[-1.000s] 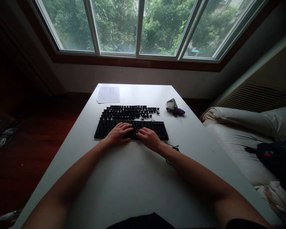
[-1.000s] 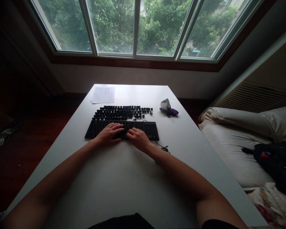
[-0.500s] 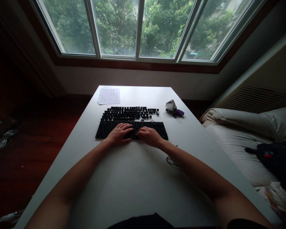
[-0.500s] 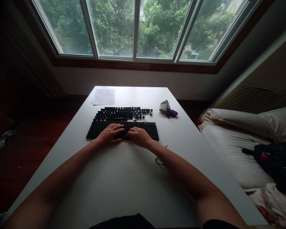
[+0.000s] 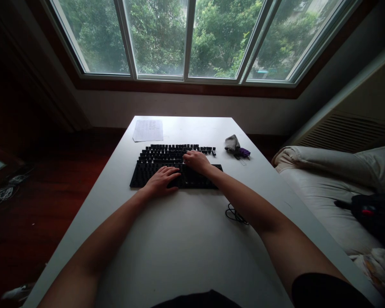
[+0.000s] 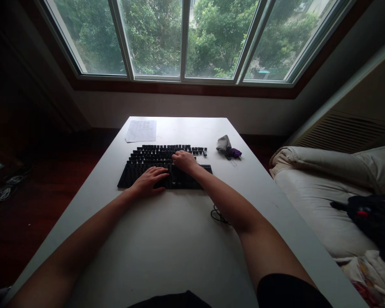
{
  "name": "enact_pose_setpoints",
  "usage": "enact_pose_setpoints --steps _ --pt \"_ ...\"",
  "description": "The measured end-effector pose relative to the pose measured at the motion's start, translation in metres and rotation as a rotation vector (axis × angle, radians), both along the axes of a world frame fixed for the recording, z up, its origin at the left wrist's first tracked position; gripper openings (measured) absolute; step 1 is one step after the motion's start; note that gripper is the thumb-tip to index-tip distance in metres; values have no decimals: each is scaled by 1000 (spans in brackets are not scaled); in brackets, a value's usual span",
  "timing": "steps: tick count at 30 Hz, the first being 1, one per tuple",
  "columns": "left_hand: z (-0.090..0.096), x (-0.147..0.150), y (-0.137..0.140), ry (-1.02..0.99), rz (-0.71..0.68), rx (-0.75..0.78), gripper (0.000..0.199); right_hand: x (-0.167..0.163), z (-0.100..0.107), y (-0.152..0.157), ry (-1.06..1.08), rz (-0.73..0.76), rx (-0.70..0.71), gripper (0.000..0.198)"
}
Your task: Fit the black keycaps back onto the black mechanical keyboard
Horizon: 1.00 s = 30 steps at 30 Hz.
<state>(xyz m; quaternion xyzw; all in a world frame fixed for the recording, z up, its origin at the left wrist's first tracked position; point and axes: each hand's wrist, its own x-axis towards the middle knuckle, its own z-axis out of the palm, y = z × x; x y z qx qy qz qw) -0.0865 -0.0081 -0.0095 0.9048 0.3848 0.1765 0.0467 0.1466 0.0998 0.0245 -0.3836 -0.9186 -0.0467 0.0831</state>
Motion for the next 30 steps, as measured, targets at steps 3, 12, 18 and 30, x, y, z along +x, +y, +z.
enact_pose_setpoints --steps 3,12,18,30 --pt "-1 -2 3 -3 0 -1 62 -7 -1 18 -100 100 24 16" --pt "-4 -8 6 14 9 -6 62 -19 -5 47 -199 352 61 16" --pt "-4 -9 7 19 7 -5 62 -19 -3 52 -206 388 45 17" --pt "-4 -10 5 14 6 12 61 -19 1 49 -198 351 59 13"
